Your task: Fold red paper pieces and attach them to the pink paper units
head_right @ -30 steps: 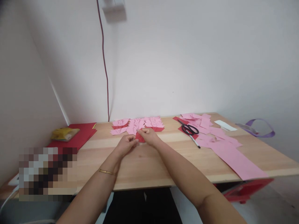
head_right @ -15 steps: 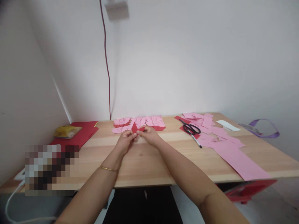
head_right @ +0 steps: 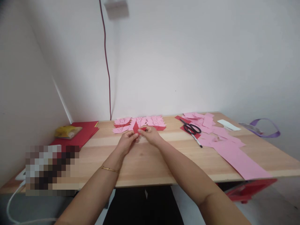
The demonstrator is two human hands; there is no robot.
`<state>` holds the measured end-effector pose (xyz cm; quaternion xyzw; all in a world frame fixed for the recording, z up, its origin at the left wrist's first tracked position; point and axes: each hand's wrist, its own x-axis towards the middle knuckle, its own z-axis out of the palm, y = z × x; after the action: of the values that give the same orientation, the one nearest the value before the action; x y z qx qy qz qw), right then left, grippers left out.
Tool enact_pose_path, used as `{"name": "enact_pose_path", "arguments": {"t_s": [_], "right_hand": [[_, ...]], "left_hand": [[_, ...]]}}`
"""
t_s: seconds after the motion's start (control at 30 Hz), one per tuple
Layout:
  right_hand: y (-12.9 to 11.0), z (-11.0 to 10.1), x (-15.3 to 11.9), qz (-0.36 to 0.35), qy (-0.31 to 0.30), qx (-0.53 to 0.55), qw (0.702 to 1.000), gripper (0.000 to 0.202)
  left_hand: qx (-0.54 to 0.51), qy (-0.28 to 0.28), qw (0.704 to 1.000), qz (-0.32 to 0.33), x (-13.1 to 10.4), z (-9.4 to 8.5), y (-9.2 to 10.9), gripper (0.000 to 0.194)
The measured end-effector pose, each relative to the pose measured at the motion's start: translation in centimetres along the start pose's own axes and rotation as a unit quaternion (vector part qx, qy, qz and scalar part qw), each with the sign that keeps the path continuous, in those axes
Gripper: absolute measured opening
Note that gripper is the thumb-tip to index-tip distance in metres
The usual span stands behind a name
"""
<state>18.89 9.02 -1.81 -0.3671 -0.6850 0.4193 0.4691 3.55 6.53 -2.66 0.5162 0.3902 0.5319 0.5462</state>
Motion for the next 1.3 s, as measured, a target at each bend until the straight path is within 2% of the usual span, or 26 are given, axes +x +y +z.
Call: {"name": "enact_pose_path", "arguments": {"t_s": [0.23,0.5,0.6,0.67,0.8,0.87,1.03,1.13,1.3], "right_hand": [[-0.5,-0.2,0.0,0.026,0.011,-0.045,0.999,0.033],[-1.0,-1.3,0.2,0.038,0.141,-0.018,0.989,0.04],[-1.0,-1.7,0.3,0.037,0.17,0.004,0.985,0.041],[-1.0,-1.4,0.2,0.041,0.146,0.018,0.988,0.039],[-0.9,-0.3,-0.3,0.045,0.029,-0.003,0.999,0.032],[-1.0,0.1,-0.5,0.031,0.011,-0.025,0.999,0.032],[-1.0,0.2,-0.4,0.041,0.018,-0.067,0.997,0.041],[-0.6,0.0,-0.2,0.052,0.021,-0.047,0.997,0.044],[0.0,-1.4,0.5,0.056,0.127,0.04,0.989,0.043]], "left_hand": [[0.037,0.034,0.999,0.014,-0.2,0.3,0.6,0.027],[0.023,0.041,0.999,0.001,-0.1,0.2,0.4,0.031],[0.019,0.05,0.999,0.001,0.0,-0.1,0.2,0.029],[0.012,0.05,0.999,0.009,0.1,-0.2,0.1,0.026],[-0.003,0.038,0.999,0.023,0.2,-0.3,0.0,0.022],[0.003,0.038,0.999,0.028,0.3,-0.2,0.0,0.022],[0.018,0.05,0.998,0.036,0.2,0.1,0.2,0.023],[0.017,0.056,0.998,0.033,0.3,0.0,0.1,0.024],[0.025,0.074,0.997,0.009,0.4,-0.6,-0.2,0.023]]}}
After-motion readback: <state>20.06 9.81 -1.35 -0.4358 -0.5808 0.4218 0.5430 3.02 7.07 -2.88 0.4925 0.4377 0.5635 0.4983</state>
